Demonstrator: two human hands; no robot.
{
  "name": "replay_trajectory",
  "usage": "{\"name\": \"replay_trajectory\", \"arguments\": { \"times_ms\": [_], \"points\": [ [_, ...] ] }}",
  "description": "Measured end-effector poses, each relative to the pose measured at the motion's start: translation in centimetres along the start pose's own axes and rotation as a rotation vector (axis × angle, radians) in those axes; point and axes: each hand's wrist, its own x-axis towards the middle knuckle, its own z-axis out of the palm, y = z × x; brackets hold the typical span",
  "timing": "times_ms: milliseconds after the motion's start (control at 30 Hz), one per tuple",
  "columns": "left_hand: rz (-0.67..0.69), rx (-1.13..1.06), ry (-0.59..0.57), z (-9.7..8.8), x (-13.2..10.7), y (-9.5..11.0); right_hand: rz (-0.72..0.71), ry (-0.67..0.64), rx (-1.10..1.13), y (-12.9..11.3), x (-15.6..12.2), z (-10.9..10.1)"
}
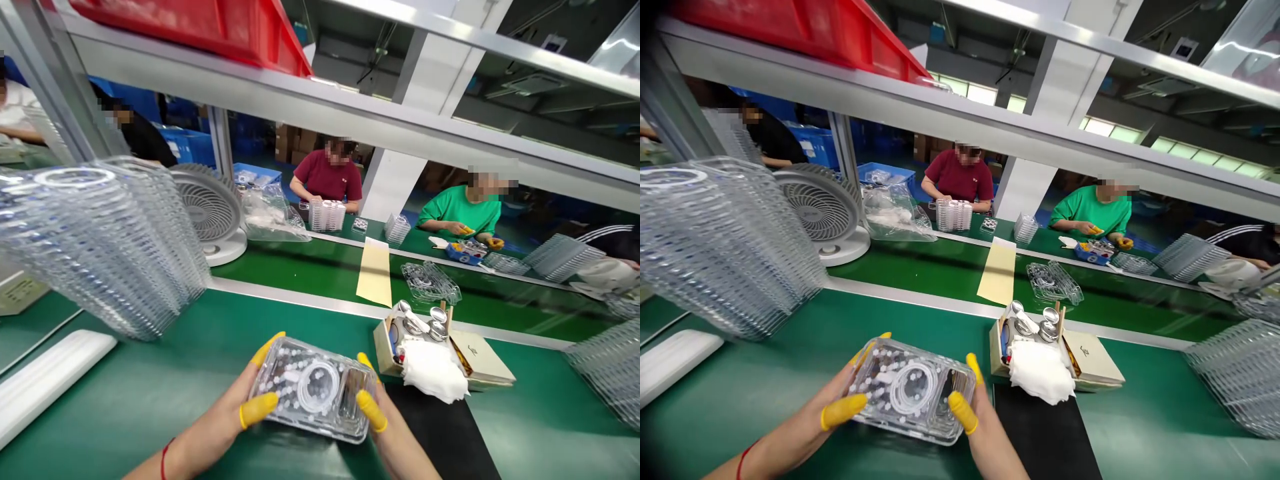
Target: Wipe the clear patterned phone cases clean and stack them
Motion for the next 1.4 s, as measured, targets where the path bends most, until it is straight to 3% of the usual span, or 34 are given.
{"name": "replay_trajectory", "arguments": {
  "times_ms": [67, 167, 300, 433, 567, 700, 833, 933, 1200, 1400],
  "points": [
    [0.096, 0.233, -0.082, 0.0, -0.5, 0.1, -0.002, -0.03, 0.085, -0.3, 0.2, 0.4],
    [0.199, 0.616, -0.146, -0.8, -0.7, 0.3, -0.064, 0.029, -0.047, -1.7, 0.0, 0.3],
    [0.258, 0.938, -0.164, -2.3, -0.4, -1.5, -0.03, -0.129, -0.312, -2.4, -1.1, -0.4],
    [0.283, 0.995, -0.099, -2.6, -0.6, -4.0, 0.084, -0.214, -0.412, -1.4, -2.0, -0.6],
    [0.344, 1.04, -0.025, -1.7, -0.6, -4.7, 0.037, -0.216, -0.465, -0.3, -2.4, -0.1],
    [0.331, 0.99, 0.009, -0.8, -0.7, -4.3, 0.054, -0.242, -0.461, -0.5, -2.7, -0.8],
    [0.31, 0.893, 0.071, -0.5, -1.2, -3.8, 0.171, -0.282, -0.215, -1.4, -2.1, -2.9],
    [0.381, 0.978, 0.097, -0.5, -1.3, -3.5, 0.164, -0.252, -0.078, -1.9, -0.9, -3.8],
    [0.497, 1.087, 0.087, -0.5, -1.3, -2.1, 0.312, -0.211, -0.084, -5.8, 2.7, -3.4],
    [0.501, 1.103, 0.076, -0.9, -1.2, -2.0, 0.416, -0.168, -0.122, -4.7, 4.8, -3.1]
  ]
}}
